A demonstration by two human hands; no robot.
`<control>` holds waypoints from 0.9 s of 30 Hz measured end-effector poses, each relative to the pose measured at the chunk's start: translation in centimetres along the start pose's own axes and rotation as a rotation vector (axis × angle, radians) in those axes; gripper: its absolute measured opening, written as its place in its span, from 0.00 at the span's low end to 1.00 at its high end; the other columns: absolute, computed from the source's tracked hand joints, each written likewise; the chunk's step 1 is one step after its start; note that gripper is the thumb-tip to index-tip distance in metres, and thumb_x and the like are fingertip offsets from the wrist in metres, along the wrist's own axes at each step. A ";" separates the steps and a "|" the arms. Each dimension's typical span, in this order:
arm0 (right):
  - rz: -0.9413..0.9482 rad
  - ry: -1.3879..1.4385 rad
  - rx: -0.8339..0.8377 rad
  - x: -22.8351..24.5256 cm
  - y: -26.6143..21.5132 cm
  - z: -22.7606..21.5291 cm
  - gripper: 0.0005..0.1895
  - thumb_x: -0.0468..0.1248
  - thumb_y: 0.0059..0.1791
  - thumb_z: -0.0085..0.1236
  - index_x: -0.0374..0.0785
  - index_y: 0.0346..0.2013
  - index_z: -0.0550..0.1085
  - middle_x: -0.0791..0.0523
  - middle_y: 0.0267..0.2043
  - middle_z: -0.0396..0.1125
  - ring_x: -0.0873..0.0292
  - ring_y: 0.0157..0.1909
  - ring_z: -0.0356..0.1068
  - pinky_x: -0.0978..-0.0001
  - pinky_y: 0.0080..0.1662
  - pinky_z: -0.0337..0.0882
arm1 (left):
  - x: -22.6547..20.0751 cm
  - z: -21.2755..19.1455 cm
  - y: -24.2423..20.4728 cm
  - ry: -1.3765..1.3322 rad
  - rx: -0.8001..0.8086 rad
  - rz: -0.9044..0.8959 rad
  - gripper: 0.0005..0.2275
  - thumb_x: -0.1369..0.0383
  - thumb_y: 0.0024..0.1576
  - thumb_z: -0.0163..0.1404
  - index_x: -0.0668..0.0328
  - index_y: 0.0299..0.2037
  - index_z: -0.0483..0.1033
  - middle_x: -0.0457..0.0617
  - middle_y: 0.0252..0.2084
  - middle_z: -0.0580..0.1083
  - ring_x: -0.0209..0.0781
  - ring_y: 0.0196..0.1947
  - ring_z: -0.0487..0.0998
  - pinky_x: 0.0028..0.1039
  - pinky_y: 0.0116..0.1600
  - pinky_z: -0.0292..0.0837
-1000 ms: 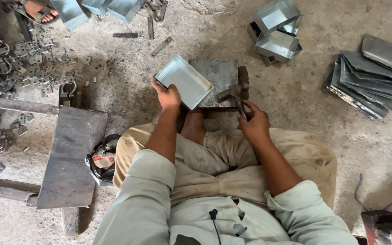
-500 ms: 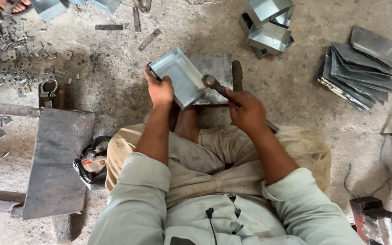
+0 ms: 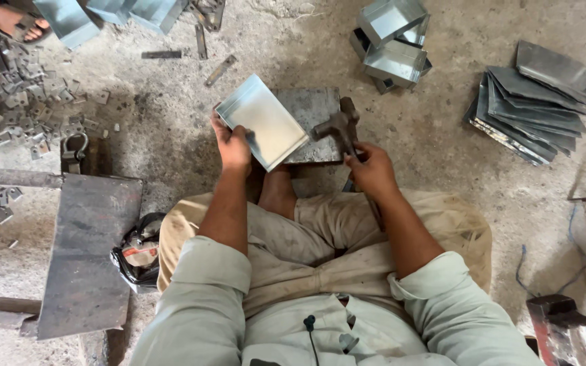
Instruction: The person sits cross-legged on the floor and uses a hammer to shape rectangular metal pieces on a small anvil. They repeatedly pick up metal pieces, position them on the anvil, and strike them to form a box-like shape, then place the finished pieces into a pile.
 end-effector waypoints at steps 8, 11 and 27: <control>-0.137 -0.037 -0.006 -1.2 0.3 2.0 0.27 0.36 0.50 0.60 0.32 0.63 0.69 0.48 0.45 0.71 0.56 0.26 0.75 0.63 0.30 0.75 | -3.3 0.1 -2.1 0.023 -0.006 -0.123 0.29 0.82 0.51 0.44 0.58 0.67 0.58 0.52 0.54 0.70 0.42 0.52 0.71 0.29 0.55 0.70; -0.300 -0.174 -0.095 -1.7 0.6 2.3 0.26 0.37 0.48 0.63 0.31 0.59 0.73 0.44 0.43 0.69 0.48 0.34 0.75 0.59 0.38 0.74 | -4.5 0.5 -2.6 0.069 -0.066 -0.179 0.27 0.80 0.52 0.49 0.58 0.64 0.59 0.52 0.55 0.71 0.43 0.53 0.71 0.33 0.56 0.71; -0.298 -0.248 -0.058 0.5 0.2 0.2 0.29 0.44 0.46 0.66 0.38 0.60 0.74 0.44 0.56 0.66 0.51 0.37 0.75 0.59 0.45 0.74 | -12.8 0.9 -0.5 0.578 0.077 -0.385 0.30 0.58 0.59 0.51 0.67 0.69 0.63 0.64 0.54 0.78 0.53 0.41 0.79 0.41 0.43 0.75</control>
Point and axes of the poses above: each hand's wrist, its own y-axis towards the middle knuckle, its own z-axis out of the palm, x = y × z, the point moved 3 cm from there along y, towards the middle knuckle
